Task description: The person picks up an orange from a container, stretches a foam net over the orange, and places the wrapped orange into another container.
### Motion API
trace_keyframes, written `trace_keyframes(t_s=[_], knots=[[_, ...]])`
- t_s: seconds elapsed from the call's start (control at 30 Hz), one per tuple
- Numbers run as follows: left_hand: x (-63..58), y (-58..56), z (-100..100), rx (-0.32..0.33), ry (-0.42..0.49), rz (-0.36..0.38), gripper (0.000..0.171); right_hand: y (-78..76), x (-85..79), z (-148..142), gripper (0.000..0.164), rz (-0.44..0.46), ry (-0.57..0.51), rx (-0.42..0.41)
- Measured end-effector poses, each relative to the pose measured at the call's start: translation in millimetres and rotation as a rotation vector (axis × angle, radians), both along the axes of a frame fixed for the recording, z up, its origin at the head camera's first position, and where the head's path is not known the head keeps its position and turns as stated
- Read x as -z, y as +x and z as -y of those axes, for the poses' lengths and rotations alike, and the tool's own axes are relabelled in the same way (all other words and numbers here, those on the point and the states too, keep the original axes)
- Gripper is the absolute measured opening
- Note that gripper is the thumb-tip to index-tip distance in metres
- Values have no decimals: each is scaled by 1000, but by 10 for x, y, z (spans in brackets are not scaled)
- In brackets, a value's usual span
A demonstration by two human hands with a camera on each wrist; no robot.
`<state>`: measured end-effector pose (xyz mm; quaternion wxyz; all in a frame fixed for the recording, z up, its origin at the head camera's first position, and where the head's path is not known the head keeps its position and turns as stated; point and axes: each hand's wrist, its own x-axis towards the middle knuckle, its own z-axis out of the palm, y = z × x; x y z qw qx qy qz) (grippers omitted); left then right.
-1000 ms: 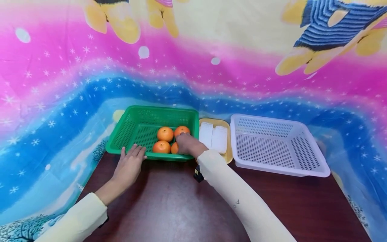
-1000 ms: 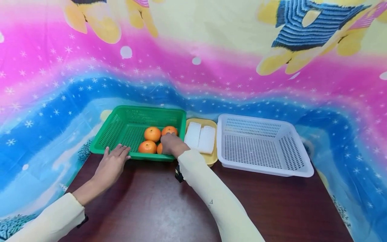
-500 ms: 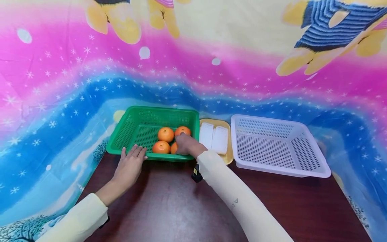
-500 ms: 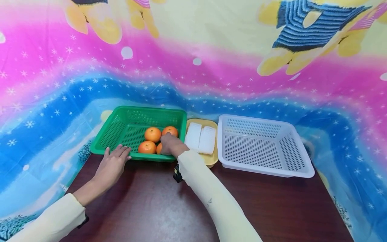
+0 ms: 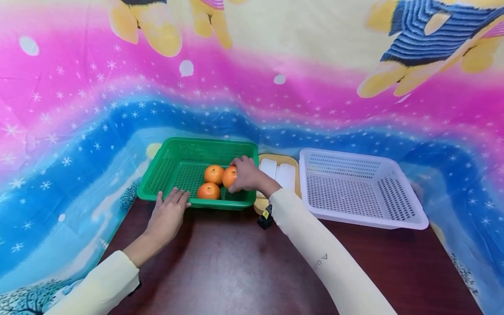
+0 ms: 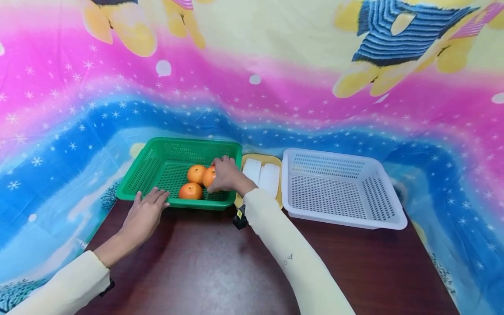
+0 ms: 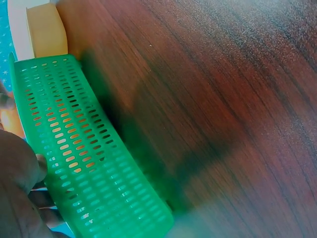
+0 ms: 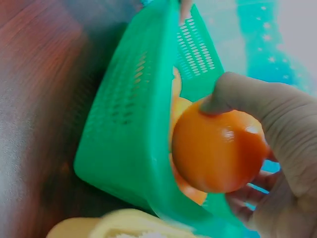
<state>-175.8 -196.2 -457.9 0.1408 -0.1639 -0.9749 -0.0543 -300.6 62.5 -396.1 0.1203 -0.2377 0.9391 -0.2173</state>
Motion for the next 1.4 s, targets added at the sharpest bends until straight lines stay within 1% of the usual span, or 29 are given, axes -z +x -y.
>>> trace_keyframes(t_s=[0.1,0.2,0.33,0.4,0.47,0.57,0.63,0.77,0.83,0.9,1.07,1.13,1.27,1.33,1.4], knots=[[-12,-8,0,6,17,7,37,-16,-76,-124,75,-31,-66,38],[-27,-23,-2,16,45,13,38,-26,-145,-273,74,-18,-158,68],[-79,-46,-24,14,137,49,42,-24,-216,-479,77,9,-260,83],[-142,-50,-61,8,199,81,45,-7,-246,-572,79,0,-274,80],[-233,-52,-131,2,251,114,48,23,-275,-651,81,-16,-277,75],[-396,-62,-289,12,317,159,52,94,-316,-743,84,-28,-296,77],[-508,-65,-417,29,381,192,55,158,-341,-789,84,-26,-320,79],[-690,-78,-698,97,539,240,61,317,-381,-882,83,-38,-342,68],[-744,-96,-845,142,612,252,65,399,-387,-927,82,-59,-340,59],[-775,-121,-987,181,652,263,71,483,-390,-972,82,-69,-347,47],[-781,-156,-1266,281,710,313,83,687,-382,-1078,80,-37,-409,25],[-773,-157,-1345,337,731,330,86,764,-376,-1123,80,-10,-431,23],[-728,-146,-1478,443,777,359,87,909,-358,-1210,81,43,-449,39],[-703,-124,-1530,482,781,363,85,981,-344,-1258,84,63,-460,53],[-669,-94,-1573,507,787,374,82,1044,-315,-1308,86,77,-473,63]])
